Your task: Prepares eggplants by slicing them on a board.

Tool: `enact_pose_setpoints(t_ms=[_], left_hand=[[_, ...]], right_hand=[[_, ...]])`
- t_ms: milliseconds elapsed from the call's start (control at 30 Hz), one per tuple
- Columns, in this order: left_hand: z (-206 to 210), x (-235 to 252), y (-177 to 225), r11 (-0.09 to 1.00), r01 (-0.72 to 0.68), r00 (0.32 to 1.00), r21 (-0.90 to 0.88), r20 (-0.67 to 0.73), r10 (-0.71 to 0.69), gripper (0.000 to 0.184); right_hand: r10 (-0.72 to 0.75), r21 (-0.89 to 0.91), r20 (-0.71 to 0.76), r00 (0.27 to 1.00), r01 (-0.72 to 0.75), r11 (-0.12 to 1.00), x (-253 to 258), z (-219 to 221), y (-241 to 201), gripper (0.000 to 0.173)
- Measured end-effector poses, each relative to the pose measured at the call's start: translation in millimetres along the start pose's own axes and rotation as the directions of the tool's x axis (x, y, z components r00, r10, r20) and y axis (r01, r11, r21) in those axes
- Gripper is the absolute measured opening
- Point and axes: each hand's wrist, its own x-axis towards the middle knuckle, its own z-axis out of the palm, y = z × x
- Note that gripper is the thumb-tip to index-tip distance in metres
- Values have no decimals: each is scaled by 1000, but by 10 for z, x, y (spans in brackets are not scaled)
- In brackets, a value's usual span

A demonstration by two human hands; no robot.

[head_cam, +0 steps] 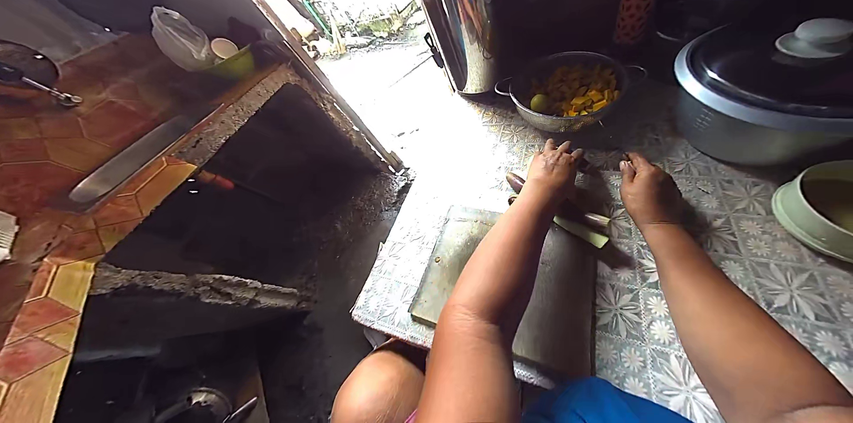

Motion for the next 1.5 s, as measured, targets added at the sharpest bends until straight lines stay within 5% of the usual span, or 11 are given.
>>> enact_pose_setpoints(t_ms=[200, 367, 600, 733, 867, 1033, 1267, 1367, 1500], left_hand=[[63, 130, 81, 989, 130, 991, 70, -12, -130, 33], [-10, -47, 28, 989, 99, 987, -110, -118, -112, 30], [-415, -1252, -108, 870, -47, 959, -491, -265, -98, 33], [-355, -1997, -213, 579, -27, 904, -815, -267, -333, 46], [-267, -2423, -261, 204, -115, 847, -972, -203, -491, 13], [-94, -2466, -362, -213, -214, 747, -954, -19, -664, 55], [14, -2496, -517, -383, -138, 766, -913, 147, -626, 64], [21, -2503, -550, -381, -163, 766, -910, 126, -630, 64], [-47, -2417, -426, -388, -197, 646, -900, 179, -743, 50]], right_hand=[[8, -63, 31, 999, -6, 998, -16, -22, -32, 37], [1, -45, 25, 1000, 0, 999, -27, -46, -34, 36], [13, 143, 39, 999, -18, 990, -54, -77, -8, 36], [-26, 221, -37, 999, 33, 975, -47, -215, -22, 34], [-286, 398, -88, 954, 297, 868, -183, -339, -321, 33], [-610, 686, 132, 782, 372, 626, -706, -288, -738, 35], [-842, 727, 224, 491, 492, 480, -1239, -219, -902, 17], [-831, 715, 301, 468, 466, 521, -1324, -184, -910, 21], [-828, 599, 285, 483, 585, 547, -1467, -42, -867, 24]])
